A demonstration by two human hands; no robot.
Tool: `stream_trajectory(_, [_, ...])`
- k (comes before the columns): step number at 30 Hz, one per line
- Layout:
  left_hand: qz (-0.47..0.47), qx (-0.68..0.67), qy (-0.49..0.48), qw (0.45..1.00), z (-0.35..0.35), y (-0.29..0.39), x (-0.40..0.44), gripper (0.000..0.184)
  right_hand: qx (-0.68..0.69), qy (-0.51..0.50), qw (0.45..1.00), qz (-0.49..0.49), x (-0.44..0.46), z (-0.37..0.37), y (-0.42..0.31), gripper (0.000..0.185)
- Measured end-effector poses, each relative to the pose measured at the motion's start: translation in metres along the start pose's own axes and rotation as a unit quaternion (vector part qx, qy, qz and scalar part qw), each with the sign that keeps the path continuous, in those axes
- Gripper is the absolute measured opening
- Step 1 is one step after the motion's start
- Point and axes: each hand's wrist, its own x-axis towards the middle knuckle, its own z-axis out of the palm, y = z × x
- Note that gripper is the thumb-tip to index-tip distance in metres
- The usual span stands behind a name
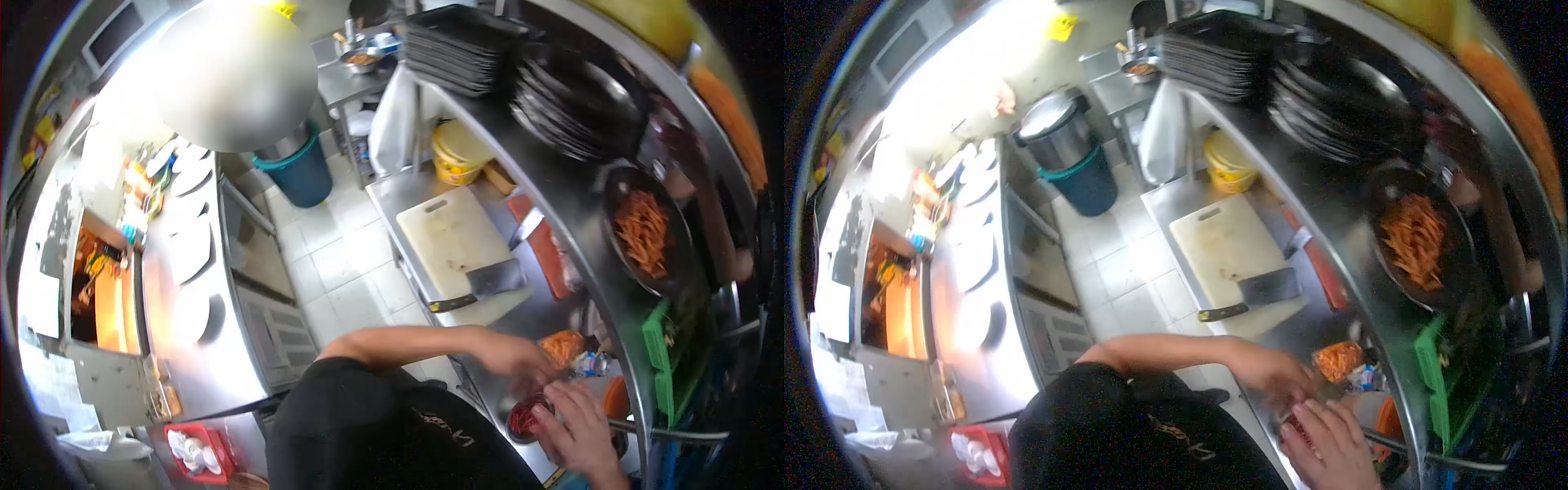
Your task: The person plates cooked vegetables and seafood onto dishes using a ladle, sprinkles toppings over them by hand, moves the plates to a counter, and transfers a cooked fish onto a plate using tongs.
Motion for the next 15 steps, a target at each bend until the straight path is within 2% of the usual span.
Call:
stream_trajectory(1, [-0.084,-0.197,0.089,0.973,0.005,-0.01,-0.053,0.028,0.206,-0.04,0.971,0.113,-0.004,0.005,-0.01,0.035])
stream_trajectory(2, [-0.079,-0.201,0.193,0.957,0.007,-0.018,-0.107,0.029,0.394,-0.085,0.887,0.224,-0.008,0.012,-0.017,0.036])
stream_trajectory(3, [-0.078,-0.203,0.294,0.931,0.014,-0.012,-0.154,0.031,0.559,-0.128,0.75,0.328,-0.011,0.016,-0.02,0.039])
stream_trajectory(4, [-0.115,-0.026,0.333,0.936,0.015,-0.009,-0.2,0.038,0.614,-0.092,0.729,0.288,-0.005,0.025,-0.022,0.035])
stream_trajectory(6, [-0.281,0.142,0.396,0.862,0.029,-0.006,-0.277,0.041,0.71,0.002,0.664,0.233,-0.005,0.059,-0.033,0.032])
stream_trajectory(7, [-0.265,0.124,0.45,0.844,0.034,-0.005,-0.308,0.038,0.727,-0.015,0.677,0.118,0.004,0.075,-0.023,0.032])
stream_trajectory(8, [-0.226,0.251,0.435,0.835,0.031,-0.009,-0.334,0.038,0.721,-0.02,0.689,0.073,0.012,0.074,-0.025,0.026])
stream_trajectory(9, [-0.312,0.225,0.431,0.816,0.022,0.01,-0.334,0.039,0.731,-0.017,0.681,0.04,0.024,0.074,-0.026,0.029])
stream_trajectory(10, [-0.342,0.221,0.42,0.811,0.013,0.027,-0.326,0.037,0.759,-0.035,0.648,-0.045,0.036,0.083,-0.017,0.029])
stream_trajectory(11, [-0.365,0.194,0.415,0.81,0.003,0.036,-0.316,0.034,0.755,-0.063,0.647,-0.088,0.045,0.081,-0.015,0.027])
stream_trajectory(12, [-0.397,0.172,0.416,0.8,-0.005,0.033,-0.305,0.027,0.747,-0.046,0.655,-0.105,0.056,0.073,-0.015,0.027])
stream_trajectory(14, [-0.363,0.201,0.372,0.83,-0.022,0.027,-0.279,0.021,0.796,-0.091,0.568,-0.191,0.052,0.08,-0.018,0.037])
stream_trajectory(15, [-0.333,0.209,0.325,0.86,-0.029,0.021,-0.267,0.02,0.799,-0.107,0.554,-0.206,0.055,0.079,-0.02,0.037])
